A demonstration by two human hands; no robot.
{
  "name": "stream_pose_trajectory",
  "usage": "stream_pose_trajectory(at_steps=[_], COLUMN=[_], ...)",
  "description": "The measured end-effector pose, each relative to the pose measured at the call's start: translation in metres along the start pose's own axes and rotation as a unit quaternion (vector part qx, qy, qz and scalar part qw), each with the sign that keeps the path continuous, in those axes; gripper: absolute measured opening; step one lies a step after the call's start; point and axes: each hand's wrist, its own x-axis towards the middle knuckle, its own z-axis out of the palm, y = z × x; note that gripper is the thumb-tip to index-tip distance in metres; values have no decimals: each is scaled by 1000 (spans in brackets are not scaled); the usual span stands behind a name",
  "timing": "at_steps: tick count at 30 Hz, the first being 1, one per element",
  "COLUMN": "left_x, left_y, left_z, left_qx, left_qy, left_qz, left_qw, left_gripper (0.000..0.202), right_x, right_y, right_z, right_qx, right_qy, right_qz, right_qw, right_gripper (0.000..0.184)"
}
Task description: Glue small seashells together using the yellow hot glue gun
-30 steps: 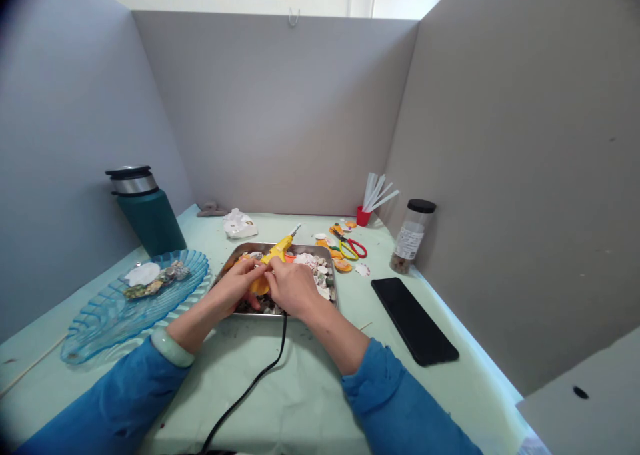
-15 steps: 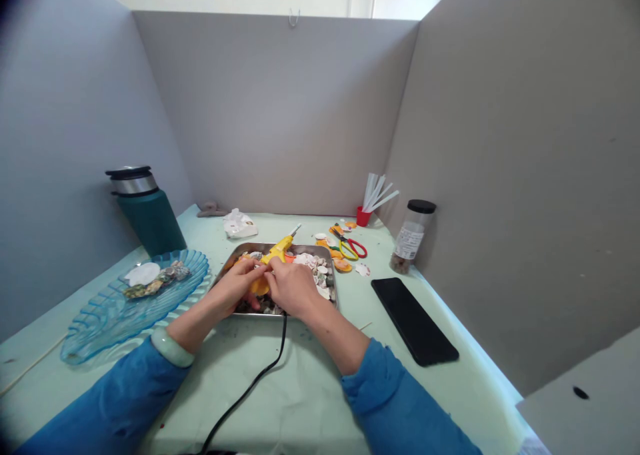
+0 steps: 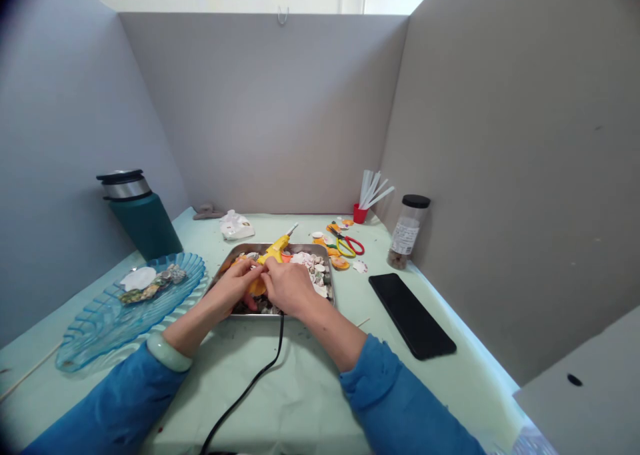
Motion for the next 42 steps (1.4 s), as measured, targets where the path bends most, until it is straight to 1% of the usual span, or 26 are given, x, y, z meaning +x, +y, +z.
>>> stream_pose_trajectory(at_steps=[7, 13, 20, 29, 35, 42], left_x=[1, 2, 0, -1, 1, 2], left_y=[-2, -2, 1, 2, 0, 0], left_z=[0, 0, 2, 2, 1, 1], left_qx=[-9, -29, -42, -54, -57, -52], left_qy=[4, 5, 14, 15, 17, 20], left_qz=[5, -2, -12, 1, 0, -2], left_qw=[1000, 1000, 999, 998, 998, 998], left_gripper=[26, 30, 26, 25, 24, 24], right_x=[0, 0, 0, 0, 0, 1], right_y=[0, 1, -1, -1, -1, 1], right_z=[1, 2, -1, 0, -1, 2], right_qx=[13, 21, 16, 15, 14, 22], right_qy=[9, 11, 9, 10, 11, 8], right_qz=[-3, 2, 16, 18, 16, 2], right_qw=[1000, 1000, 1000, 1000, 1000, 1000], right_gripper=[24, 23, 24, 24, 25, 25])
